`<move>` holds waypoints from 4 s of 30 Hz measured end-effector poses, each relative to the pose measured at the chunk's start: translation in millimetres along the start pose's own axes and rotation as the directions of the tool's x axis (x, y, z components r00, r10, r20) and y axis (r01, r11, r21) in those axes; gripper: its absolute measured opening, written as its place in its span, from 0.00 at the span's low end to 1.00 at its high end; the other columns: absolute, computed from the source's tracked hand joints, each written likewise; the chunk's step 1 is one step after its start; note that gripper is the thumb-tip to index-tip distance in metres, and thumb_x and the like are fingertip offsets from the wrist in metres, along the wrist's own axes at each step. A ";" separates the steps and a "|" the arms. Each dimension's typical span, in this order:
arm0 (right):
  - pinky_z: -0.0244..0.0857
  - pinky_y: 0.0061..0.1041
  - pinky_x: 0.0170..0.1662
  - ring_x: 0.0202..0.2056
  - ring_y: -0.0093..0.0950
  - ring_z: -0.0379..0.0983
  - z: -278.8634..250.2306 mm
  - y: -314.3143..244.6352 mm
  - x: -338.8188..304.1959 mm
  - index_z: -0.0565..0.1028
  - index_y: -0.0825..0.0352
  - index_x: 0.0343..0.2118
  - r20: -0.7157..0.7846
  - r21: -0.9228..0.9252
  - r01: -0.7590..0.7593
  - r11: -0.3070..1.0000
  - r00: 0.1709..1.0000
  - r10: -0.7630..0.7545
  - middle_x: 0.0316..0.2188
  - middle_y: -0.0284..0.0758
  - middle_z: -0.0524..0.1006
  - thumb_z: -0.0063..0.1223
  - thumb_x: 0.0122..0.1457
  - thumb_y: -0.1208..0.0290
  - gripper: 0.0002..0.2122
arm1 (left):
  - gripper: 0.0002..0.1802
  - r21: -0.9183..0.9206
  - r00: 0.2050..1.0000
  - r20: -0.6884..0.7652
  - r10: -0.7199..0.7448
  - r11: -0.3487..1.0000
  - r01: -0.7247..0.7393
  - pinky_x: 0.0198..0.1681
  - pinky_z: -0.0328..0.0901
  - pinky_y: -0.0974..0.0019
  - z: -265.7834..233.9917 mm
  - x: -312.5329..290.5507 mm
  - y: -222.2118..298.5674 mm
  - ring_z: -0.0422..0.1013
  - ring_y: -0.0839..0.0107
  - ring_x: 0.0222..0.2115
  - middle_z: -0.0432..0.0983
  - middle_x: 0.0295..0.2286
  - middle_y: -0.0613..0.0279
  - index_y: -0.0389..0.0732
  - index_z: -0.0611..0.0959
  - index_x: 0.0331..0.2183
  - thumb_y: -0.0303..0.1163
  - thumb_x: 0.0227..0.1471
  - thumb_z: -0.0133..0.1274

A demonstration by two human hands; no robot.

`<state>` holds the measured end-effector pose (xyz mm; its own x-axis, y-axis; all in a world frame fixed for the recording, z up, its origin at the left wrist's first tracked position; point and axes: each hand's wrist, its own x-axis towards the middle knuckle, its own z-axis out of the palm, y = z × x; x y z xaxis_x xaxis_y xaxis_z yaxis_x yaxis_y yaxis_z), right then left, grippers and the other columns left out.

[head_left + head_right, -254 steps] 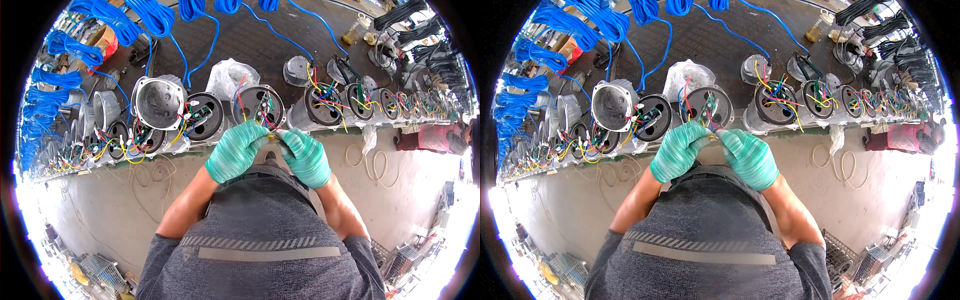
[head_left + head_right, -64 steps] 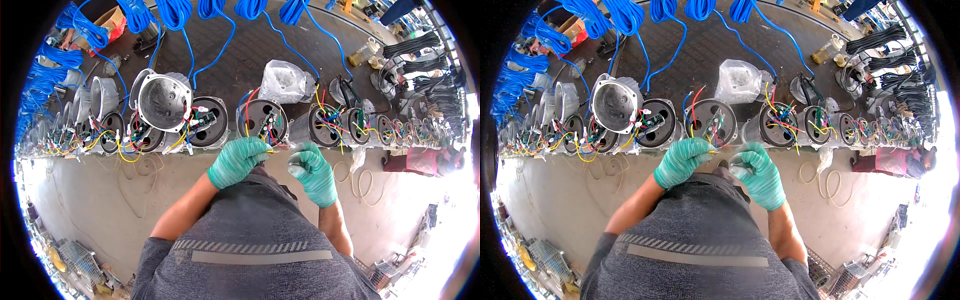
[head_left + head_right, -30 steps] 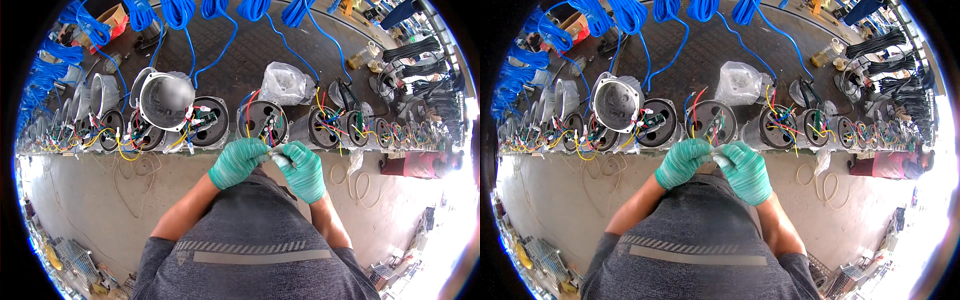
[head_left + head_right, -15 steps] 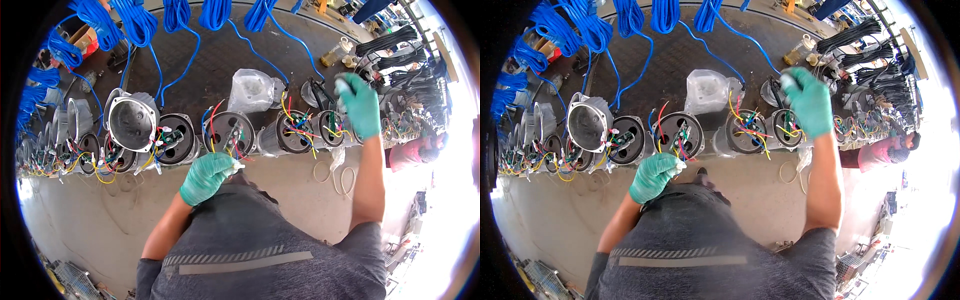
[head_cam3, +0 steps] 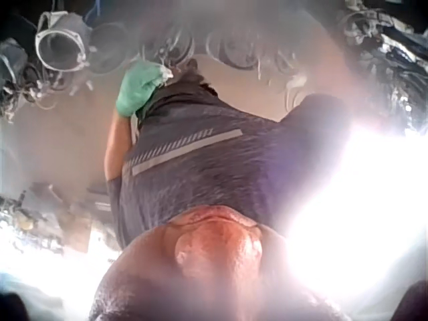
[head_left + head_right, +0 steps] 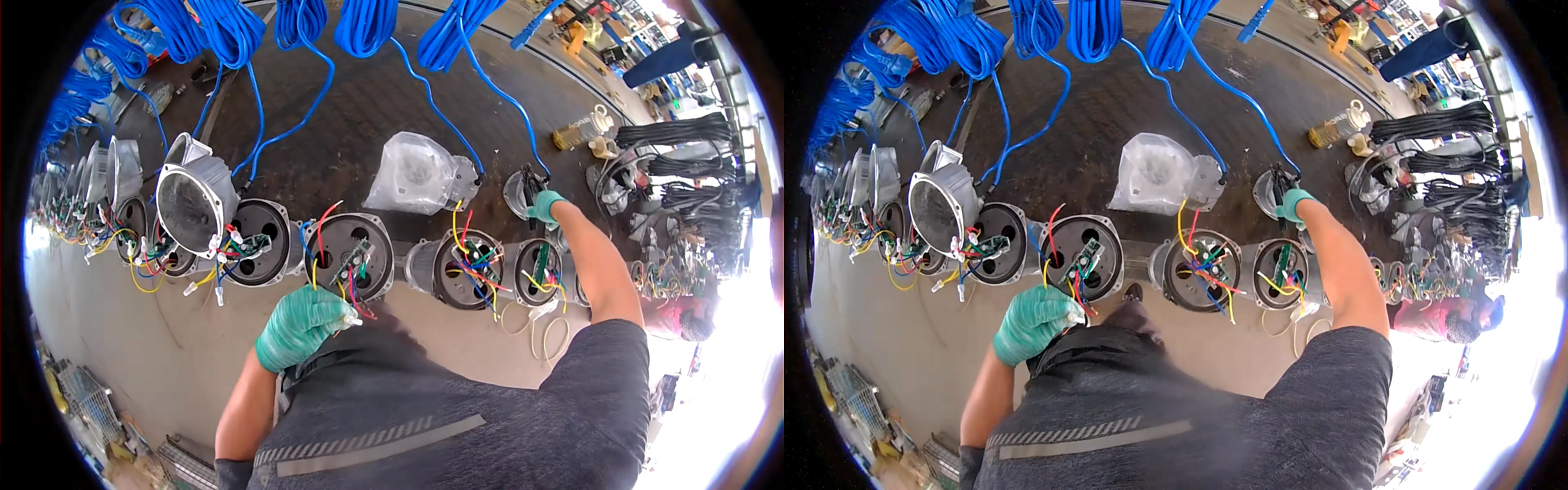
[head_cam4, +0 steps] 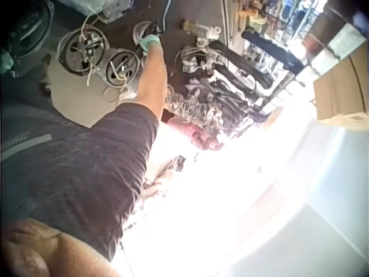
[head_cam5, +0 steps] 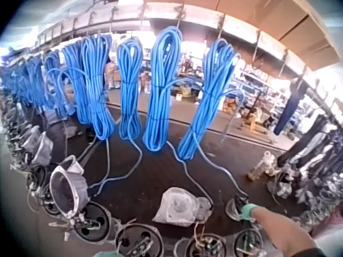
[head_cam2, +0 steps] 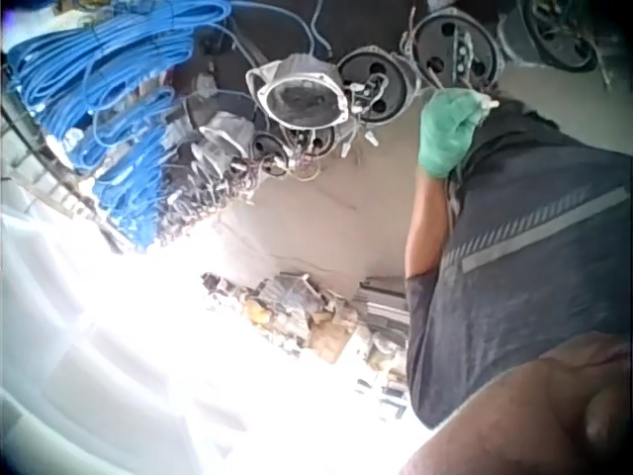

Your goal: The person connects wires on motor housings, places wire connector caps onto the wire ends, and crimps them using crimping pliers.

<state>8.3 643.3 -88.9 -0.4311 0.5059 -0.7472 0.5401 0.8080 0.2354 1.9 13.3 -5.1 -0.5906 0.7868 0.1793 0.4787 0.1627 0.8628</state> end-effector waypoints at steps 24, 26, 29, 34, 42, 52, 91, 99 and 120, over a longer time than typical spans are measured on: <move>0.46 0.63 0.72 0.68 0.55 0.61 97.8 -150.2 -369.1 0.78 0.65 0.27 -0.774 0.611 0.414 -0.675 0.493 -0.398 0.63 0.52 0.70 0.59 0.55 0.66 0.08 | 0.08 -0.053 0.994 0.034 0.106 0.993 -0.104 0.42 0.73 0.60 -3.3 1.7 -14.1 0.79 0.57 0.34 0.84 0.34 0.59 0.41 0.88 0.40 0.27 0.57 0.65; 0.47 0.68 0.71 0.66 0.57 0.64 134.9 -188.9 -379.8 0.77 0.65 0.27 -0.770 0.566 0.279 -0.776 0.516 -0.375 0.60 0.52 0.73 0.60 0.55 0.68 0.06 | 0.08 -0.034 0.989 0.058 0.137 0.990 -0.135 0.40 0.72 0.59 -5.5 4.2 -8.7 0.78 0.56 0.33 0.83 0.35 0.58 0.41 0.88 0.40 0.28 0.57 0.66; 0.54 0.68 0.68 0.60 0.54 0.72 178.1 -210.5 -386.5 0.79 0.66 0.41 -0.694 0.572 0.292 -0.766 0.670 -0.262 0.55 0.49 0.76 0.62 0.56 0.71 0.10 | 0.09 -0.075 0.992 -0.019 0.127 0.989 -0.128 0.38 0.72 0.59 -3.2 0.3 -9.6 0.78 0.55 0.33 0.83 0.34 0.56 0.41 0.88 0.41 0.29 0.57 0.66; 0.68 0.25 0.54 0.51 0.27 0.77 214.3 -215.8 -379.7 0.67 0.68 0.63 -0.737 0.674 0.728 0.128 0.674 0.047 0.52 0.41 0.79 0.49 0.55 0.85 0.29 | 0.09 -0.051 0.985 -0.103 0.136 0.989 -0.142 0.37 0.72 0.59 5.4 -6.2 -20.4 0.78 0.56 0.32 0.82 0.34 0.53 0.39 0.87 0.41 0.27 0.57 0.66; 0.72 0.37 0.55 0.53 0.45 0.77 198.4 -253.2 -397.6 0.66 0.69 0.67 -0.720 0.498 0.663 0.559 0.675 -0.160 0.51 0.47 0.76 0.59 0.48 0.80 0.37 | 0.11 -0.103 0.981 -0.144 0.127 0.985 -0.142 0.35 0.72 0.61 16.8 -6.6 -33.3 0.79 0.58 0.30 0.82 0.32 0.54 0.38 0.88 0.41 0.25 0.55 0.67; 0.72 0.43 0.52 0.48 0.52 0.76 190.4 -275.1 -391.4 0.66 0.68 0.65 -0.735 0.544 0.731 0.412 0.652 -0.187 0.47 0.50 0.77 0.63 0.51 0.73 0.35 | 0.11 -0.054 0.973 -0.167 0.160 0.984 -0.171 0.38 0.74 0.60 12.7 -4.9 -24.6 0.81 0.54 0.33 0.84 0.34 0.52 0.38 0.88 0.41 0.25 0.53 0.68; 0.72 0.35 0.54 0.49 0.41 0.79 29.0 -136.6 -396.1 0.70 0.72 0.64 -0.883 0.396 0.454 0.798 0.426 0.195 0.52 0.46 0.77 0.71 0.55 0.64 0.35 | 0.13 0.229 0.947 -0.213 0.240 0.954 -0.191 0.43 0.73 0.59 -29.6 -14.6 -5.9 0.78 0.58 0.40 0.82 0.41 0.57 0.41 0.85 0.38 0.21 0.49 0.68; 0.71 0.32 0.56 0.49 0.35 0.79 20.2 -153.3 -365.1 0.69 0.73 0.66 -0.797 0.477 0.586 0.655 0.602 0.042 0.52 0.45 0.78 0.74 0.55 0.60 0.39 | 0.15 0.164 0.963 -0.207 0.171 0.977 -0.139 0.45 0.73 0.59 -32.9 -16.7 -6.5 0.78 0.57 0.41 0.82 0.43 0.57 0.40 0.85 0.40 0.21 0.48 0.68; 0.63 0.52 0.59 0.59 0.39 0.73 -60.4 -245.5 -138.4 0.74 0.48 0.63 -0.132 -0.752 0.374 0.543 0.722 -0.680 0.57 0.34 0.75 0.76 0.43 0.61 0.39 | 0.12 0.298 0.948 -0.286 0.138 0.953 -0.049 0.49 0.72 0.55 -31.3 -28.0 18.5 0.77 0.53 0.44 0.82 0.44 0.56 0.39 0.87 0.41 0.21 0.52 0.63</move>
<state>-108.2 393.2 -5.8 -0.7738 -0.1441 -0.6168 -0.4109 0.8553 0.3156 6.9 -24.4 20.6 -0.6797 0.5986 0.4239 0.6788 0.2942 0.6728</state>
